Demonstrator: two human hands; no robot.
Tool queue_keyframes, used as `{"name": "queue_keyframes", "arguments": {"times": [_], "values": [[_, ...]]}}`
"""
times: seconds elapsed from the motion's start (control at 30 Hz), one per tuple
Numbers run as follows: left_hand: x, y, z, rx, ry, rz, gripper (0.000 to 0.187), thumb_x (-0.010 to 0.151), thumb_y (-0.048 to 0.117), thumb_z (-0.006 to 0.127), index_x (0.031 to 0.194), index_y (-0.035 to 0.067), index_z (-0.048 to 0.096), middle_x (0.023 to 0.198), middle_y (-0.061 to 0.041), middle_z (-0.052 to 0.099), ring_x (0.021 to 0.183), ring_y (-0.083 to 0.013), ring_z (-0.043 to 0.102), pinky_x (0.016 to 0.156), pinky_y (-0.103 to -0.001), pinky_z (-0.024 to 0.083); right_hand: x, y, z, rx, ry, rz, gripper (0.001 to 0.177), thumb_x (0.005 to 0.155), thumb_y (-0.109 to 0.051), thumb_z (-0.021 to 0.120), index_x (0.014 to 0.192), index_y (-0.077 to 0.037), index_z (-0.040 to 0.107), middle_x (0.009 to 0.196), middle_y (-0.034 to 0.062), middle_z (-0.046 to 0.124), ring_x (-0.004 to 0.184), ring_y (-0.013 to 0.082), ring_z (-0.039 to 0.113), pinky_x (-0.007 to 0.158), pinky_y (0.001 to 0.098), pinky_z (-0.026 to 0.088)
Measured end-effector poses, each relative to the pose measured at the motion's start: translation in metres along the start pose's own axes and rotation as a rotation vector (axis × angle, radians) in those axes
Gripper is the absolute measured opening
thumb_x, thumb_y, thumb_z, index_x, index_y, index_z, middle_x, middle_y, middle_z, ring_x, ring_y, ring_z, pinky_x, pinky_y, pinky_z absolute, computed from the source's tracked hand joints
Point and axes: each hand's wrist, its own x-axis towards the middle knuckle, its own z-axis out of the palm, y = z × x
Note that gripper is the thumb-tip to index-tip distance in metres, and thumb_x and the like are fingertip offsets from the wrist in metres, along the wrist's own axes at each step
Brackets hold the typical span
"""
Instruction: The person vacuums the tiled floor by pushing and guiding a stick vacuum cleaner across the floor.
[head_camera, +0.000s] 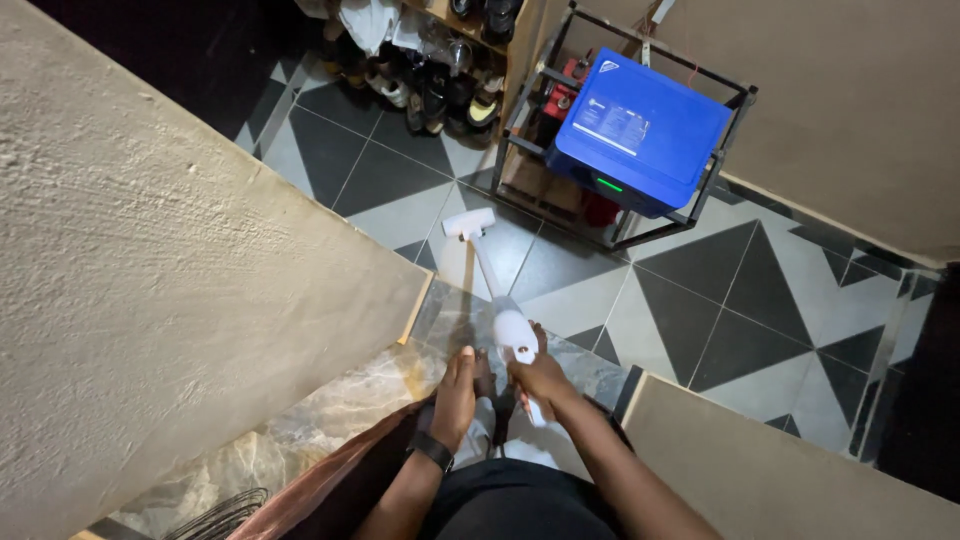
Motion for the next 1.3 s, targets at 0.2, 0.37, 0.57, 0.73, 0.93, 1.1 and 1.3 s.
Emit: {"name": "queue_keyframes", "arguments": {"times": [0.2, 0.37, 0.57, 0.73, 0.93, 1.1, 1.3], "values": [[-0.001, 0.008, 0.001, -0.070, -0.013, 0.033, 0.058, 0.101, 0.050, 0.046, 0.132, 0.003, 0.061, 0.125, -0.011, 0.070, 0.116, -0.0218, 0.064, 0.100, -0.033, 0.047, -0.013, 0.046, -0.011, -0.007, -0.044, 0.051, 0.019, 0.083, -0.013, 0.064, 0.081, 0.007, 0.065, 0.059, 0.0110, 0.058, 0.039, 0.0203, 0.053, 0.036, 0.0352, 0.043], [0.000, 0.012, 0.004, -0.026, 0.010, 0.081, 0.055, 0.102, 0.048, 0.046, 0.128, 0.002, 0.063, 0.119, -0.010, 0.071, 0.110, -0.0196, 0.065, 0.097, -0.032, 0.048, 0.002, 0.035, 0.008, -0.041, 0.015, 0.047, 0.020, 0.082, -0.014, 0.067, 0.080, 0.006, 0.064, 0.060, 0.0122, 0.060, 0.040, 0.0209, 0.054, 0.037, 0.0355, 0.044], [0.000, 0.026, 0.008, -0.300, -0.117, -0.017, 0.048, 0.105, 0.045, 0.045, 0.122, 0.003, 0.060, 0.087, -0.012, 0.066, 0.076, -0.0239, 0.063, 0.073, -0.038, 0.051, 0.078, 0.029, 0.030, -0.634, 0.354, -0.371, 0.026, 0.074, -0.041, 0.071, 0.069, -0.015, 0.071, 0.076, 0.0220, 0.068, 0.065, 0.0364, 0.062, 0.061, 0.0455, 0.052], [0.014, 0.004, 0.003, -0.065, 0.016, 0.150, 0.053, 0.107, 0.043, 0.041, 0.129, -0.002, 0.059, 0.109, -0.016, 0.067, 0.103, -0.0268, 0.064, 0.092, -0.036, 0.049, 0.129, 0.003, 0.043, -0.652, 0.241, -0.291, 0.041, 0.075, -0.045, 0.070, 0.071, -0.005, 0.076, 0.078, 0.0260, 0.074, 0.071, 0.0387, 0.070, 0.069, 0.0449, 0.057], [0.031, -0.037, -0.015, 0.313, 0.040, 0.421, 0.050, 0.111, 0.033, 0.034, 0.142, -0.004, 0.046, 0.143, -0.024, 0.054, 0.130, -0.0372, 0.054, 0.110, -0.039, 0.041, 0.144, -0.065, 0.059, -0.206, 0.117, -0.167, 0.029, 0.073, -0.023, 0.069, 0.078, 0.006, 0.070, 0.067, 0.0178, 0.069, 0.052, 0.0269, 0.065, 0.051, 0.0415, 0.052], [0.045, -0.081, -0.029, 0.619, 0.121, 0.699, 0.045, 0.112, 0.022, 0.031, 0.149, -0.002, 0.043, 0.151, -0.026, 0.049, 0.141, -0.0390, 0.047, 0.117, -0.040, 0.037, 0.171, -0.099, 0.055, -0.074, 0.046, -0.136, 0.023, 0.076, -0.014, 0.068, 0.083, 0.008, 0.065, 0.064, 0.0145, 0.063, 0.047, 0.0247, 0.058, 0.043, 0.0404, 0.048], [0.049, -0.105, -0.037, 0.726, 0.099, 0.732, 0.050, 0.102, 0.005, 0.035, 0.152, 0.000, 0.039, 0.151, -0.027, 0.048, 0.138, -0.0416, 0.048, 0.115, -0.042, 0.039, 0.171, -0.092, 0.032, -0.087, 0.039, -0.160, 0.019, 0.075, -0.011, 0.066, 0.083, 0.006, 0.065, 0.065, 0.0126, 0.062, 0.046, 0.0228, 0.056, 0.041, 0.0400, 0.046]]}}
